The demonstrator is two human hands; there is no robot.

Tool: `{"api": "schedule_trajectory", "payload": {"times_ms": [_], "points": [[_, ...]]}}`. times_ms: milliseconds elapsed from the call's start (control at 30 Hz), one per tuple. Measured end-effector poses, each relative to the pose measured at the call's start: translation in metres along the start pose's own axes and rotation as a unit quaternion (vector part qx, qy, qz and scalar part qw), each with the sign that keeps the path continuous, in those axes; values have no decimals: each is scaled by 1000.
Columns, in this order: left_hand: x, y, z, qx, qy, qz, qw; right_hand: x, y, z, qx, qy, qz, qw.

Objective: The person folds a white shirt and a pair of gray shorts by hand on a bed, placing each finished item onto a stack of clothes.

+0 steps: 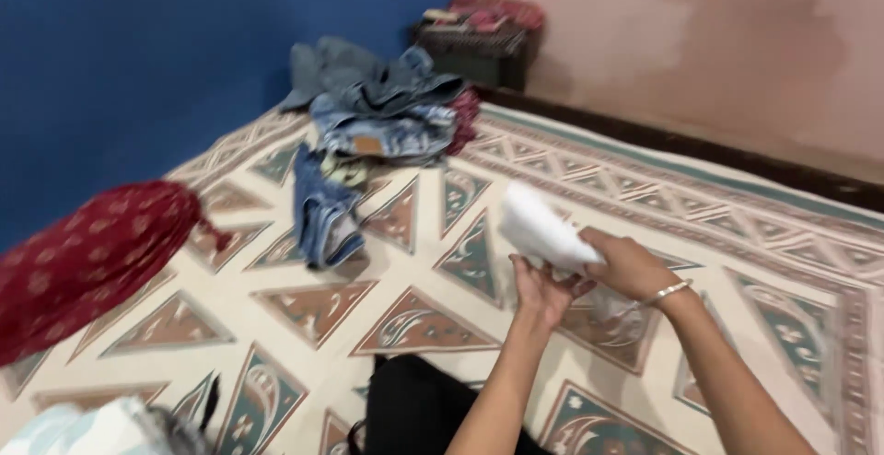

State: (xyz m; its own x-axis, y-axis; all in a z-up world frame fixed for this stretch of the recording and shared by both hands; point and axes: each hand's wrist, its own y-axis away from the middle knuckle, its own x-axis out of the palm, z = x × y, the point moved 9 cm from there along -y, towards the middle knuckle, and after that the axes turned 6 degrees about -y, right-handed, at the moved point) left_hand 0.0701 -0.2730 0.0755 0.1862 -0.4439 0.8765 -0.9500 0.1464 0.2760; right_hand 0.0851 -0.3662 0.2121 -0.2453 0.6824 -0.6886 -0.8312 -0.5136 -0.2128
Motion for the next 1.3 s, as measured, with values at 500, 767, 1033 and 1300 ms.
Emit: {"api": "schedule_trajectory", "payload": {"times_ms": [500, 767, 1033, 1300], "points": [[-157, 4, 128, -122, -52, 23, 991, 115, 308, -150, -6, 140, 94, 986], [-139, 41, 102, 85, -585, -53, 805, 12, 296, -250, 244, -8, -278, 929], [-93, 42, 75, 313, -780, -199, 504, 4, 290, -319, 377, -128, -270, 877], [-124, -31, 57, 138, -729, -211, 637, -3, 254, -301, 364, -340, -261, 827]]}}
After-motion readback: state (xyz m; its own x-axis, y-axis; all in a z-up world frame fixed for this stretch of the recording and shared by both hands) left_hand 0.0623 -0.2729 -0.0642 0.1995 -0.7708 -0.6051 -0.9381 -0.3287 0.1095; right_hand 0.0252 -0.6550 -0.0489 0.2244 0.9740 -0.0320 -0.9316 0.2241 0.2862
